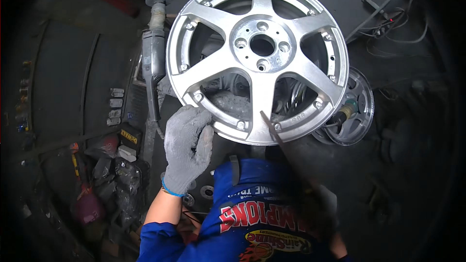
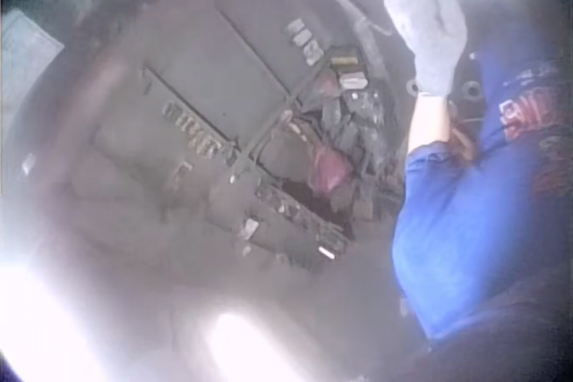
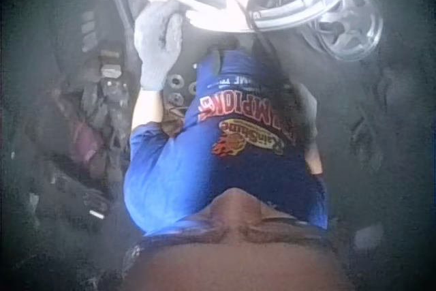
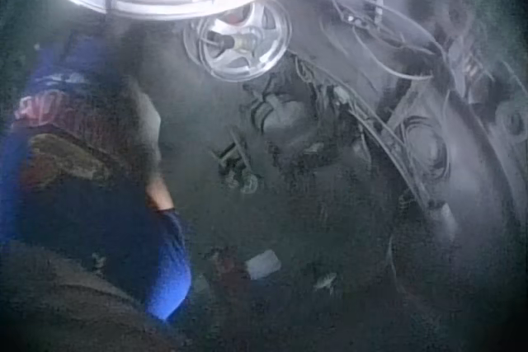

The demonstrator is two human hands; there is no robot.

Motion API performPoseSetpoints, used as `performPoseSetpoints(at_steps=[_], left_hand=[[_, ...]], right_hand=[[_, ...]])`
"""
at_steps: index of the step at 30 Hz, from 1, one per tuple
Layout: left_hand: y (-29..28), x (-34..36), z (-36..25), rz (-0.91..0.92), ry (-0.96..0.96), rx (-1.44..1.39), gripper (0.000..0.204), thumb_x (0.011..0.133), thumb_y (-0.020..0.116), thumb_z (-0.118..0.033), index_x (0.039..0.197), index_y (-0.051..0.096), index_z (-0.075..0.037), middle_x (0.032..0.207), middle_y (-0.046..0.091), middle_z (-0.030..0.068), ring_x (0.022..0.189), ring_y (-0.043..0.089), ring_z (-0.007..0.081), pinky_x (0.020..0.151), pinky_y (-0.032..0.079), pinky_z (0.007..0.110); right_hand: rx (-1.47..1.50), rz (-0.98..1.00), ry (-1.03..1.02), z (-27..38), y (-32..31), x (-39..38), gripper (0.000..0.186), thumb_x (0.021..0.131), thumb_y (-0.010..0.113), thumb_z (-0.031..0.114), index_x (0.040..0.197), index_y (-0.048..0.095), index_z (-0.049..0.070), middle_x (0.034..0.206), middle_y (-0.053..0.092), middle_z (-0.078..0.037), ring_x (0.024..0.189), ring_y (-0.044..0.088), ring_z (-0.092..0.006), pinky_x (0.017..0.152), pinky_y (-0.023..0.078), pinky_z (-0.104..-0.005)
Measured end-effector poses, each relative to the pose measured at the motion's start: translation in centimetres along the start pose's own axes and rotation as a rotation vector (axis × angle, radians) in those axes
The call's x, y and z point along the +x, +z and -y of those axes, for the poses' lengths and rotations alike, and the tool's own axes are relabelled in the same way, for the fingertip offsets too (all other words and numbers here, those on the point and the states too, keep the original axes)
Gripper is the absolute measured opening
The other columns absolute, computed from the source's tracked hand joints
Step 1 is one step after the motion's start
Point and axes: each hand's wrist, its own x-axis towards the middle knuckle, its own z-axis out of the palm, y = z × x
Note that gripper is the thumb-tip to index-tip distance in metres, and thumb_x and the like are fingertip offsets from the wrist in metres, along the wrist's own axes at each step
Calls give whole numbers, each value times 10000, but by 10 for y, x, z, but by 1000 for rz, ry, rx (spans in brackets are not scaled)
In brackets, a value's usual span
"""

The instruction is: The person uses a hand file to smooth the edges and surfaces of a car wheel rim, turning and repositioning the wheel by hand to reach different sections.

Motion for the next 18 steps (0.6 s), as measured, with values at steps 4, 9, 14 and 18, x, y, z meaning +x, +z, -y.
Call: performPoseSetpoints(at_steps=[4, 9, 14, 18], left_hand=[[2, 12, -11, 85, 158, -88, 296, 871, 730, -80, 1161, 766, -33, 1077, 736, 160, 1117, 695, 375, 1135, 445, 571], [16, 5, -13, 247, 240, 25, 469, 814, 683, -65, 1275, 769, -74, 1261, 727, 135, 1254, 650, 385, 1227, 334, 647], [11, 5, -17, 391, 338, 56, 546, 754, 675, -48, 1291, 764, -94, 1264, 727, 116, 1256, 639, 364, 1218, 315, 691], [7, 13, -12, 385, 317, 62, 502, 822, 672, -53, 1319, 739, -66, 1271, 719, 134, 1256, 631, 379, 1214, 339, 643]], right_hand=[[-69, -8, -38, 25, 16, 1, 423, 889, 754, 83, 1305, 683, 54, 931, 723, -187, 802, 716, -417, 713, 573, -506], [-154, 7, 64, 26, 26, -15, 428, 874, 744, 112, 1298, 698, 77, 832, 695, -163, 750, 705, -387, 680, 562, -506], [-216, -1, 103, 26, 28, -29, 404, 882, 732, 114, 1283, 715, 70, 840, 696, -170, 740, 697, -399, 672, 555, -511], [-90, 33, 148, 23, 36, -15, 415, 896, 716, 110, 1310, 705, 77, 851, 690, -180, 755, 696, -403, 672, 557, -516]])
